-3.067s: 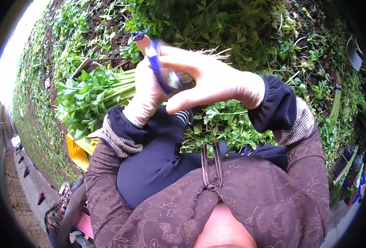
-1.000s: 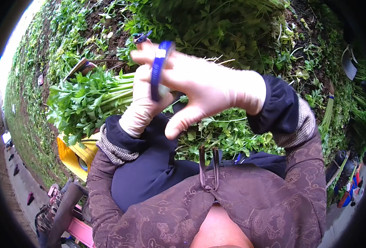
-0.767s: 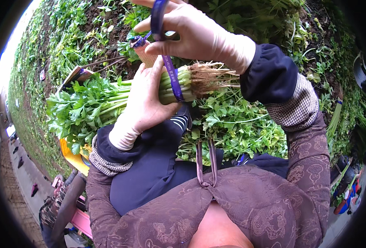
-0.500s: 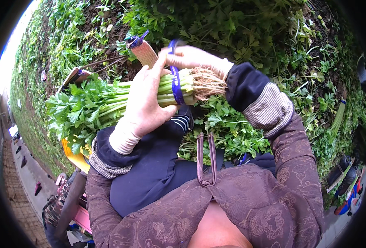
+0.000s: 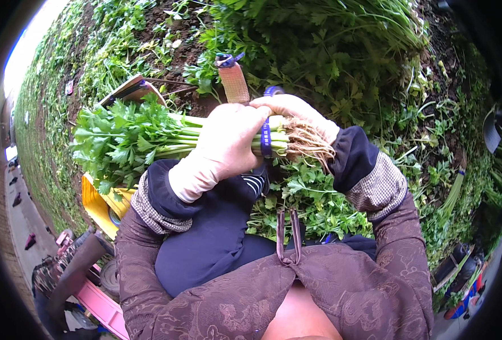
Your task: The person gathers celery stalks, trims stray leaves, aligns the bunches, and secures them with blue plastic bands. The person repeats this process for multiple bunches, placing finished bundles aside.
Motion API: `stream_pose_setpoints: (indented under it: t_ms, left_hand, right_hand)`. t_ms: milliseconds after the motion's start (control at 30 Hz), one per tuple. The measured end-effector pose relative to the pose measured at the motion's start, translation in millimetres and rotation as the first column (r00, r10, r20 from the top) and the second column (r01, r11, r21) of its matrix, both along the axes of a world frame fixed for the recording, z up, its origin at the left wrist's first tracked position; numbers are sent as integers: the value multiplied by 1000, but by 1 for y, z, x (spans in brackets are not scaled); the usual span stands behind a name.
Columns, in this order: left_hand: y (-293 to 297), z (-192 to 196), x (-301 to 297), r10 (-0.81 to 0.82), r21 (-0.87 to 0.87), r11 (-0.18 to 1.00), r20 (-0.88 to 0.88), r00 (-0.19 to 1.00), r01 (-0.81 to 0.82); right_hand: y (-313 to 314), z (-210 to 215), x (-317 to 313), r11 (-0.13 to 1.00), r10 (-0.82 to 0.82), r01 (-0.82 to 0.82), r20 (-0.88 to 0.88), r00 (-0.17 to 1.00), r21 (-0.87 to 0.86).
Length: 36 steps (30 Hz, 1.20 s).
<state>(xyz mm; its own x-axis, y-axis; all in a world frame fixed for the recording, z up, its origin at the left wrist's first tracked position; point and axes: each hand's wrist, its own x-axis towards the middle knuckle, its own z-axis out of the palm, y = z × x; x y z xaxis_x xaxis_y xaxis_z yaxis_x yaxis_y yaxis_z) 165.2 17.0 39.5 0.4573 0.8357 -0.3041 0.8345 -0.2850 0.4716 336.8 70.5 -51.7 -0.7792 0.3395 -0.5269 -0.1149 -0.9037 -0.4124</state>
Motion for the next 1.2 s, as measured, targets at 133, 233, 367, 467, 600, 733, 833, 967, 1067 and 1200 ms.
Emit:
stream_pose_setpoints:
  t_ms: [133,233,367,467,600,733,833,967,1067,1200]
  left_hand:
    - [0,9,-6,-28,214,976,-15,1000,30]
    - [3,21,-20,39,373,926,55,998,-57]
    - [5,29,-39,65,552,831,34,997,-73]
    - [7,24,-45,79,550,832,5,997,-69]
    - [11,12,-48,121,577,810,14,993,-106]
    - [20,0,-50,120,597,798,-22,993,-83]
    - [23,-6,-52,132,603,792,-25,991,-90]
    - [14,-6,-53,122,616,780,19,992,-108]
    - [2,3,-47,85,657,749,35,996,-87]
    - [-7,37,-43,112,636,758,94,989,-146]
  right_hand:
    - [19,7,-14,516,-427,-128,384,819,847]
    - [51,23,-8,198,-553,-66,167,816,978]
    - [69,43,-16,735,-361,321,-56,931,598]
    - [93,51,-32,-60,-517,-362,281,809,930]
    - [117,53,-52,-266,-558,-612,399,728,745]
    - [130,52,-66,-325,-547,-709,487,681,626]
    - [129,43,-77,-307,-538,-747,541,647,589]
    - [124,26,-70,-251,-616,-774,520,591,582]
    - [141,19,-17,93,-653,-891,703,282,444]
    - [128,1,70,191,-594,-868,758,270,459]
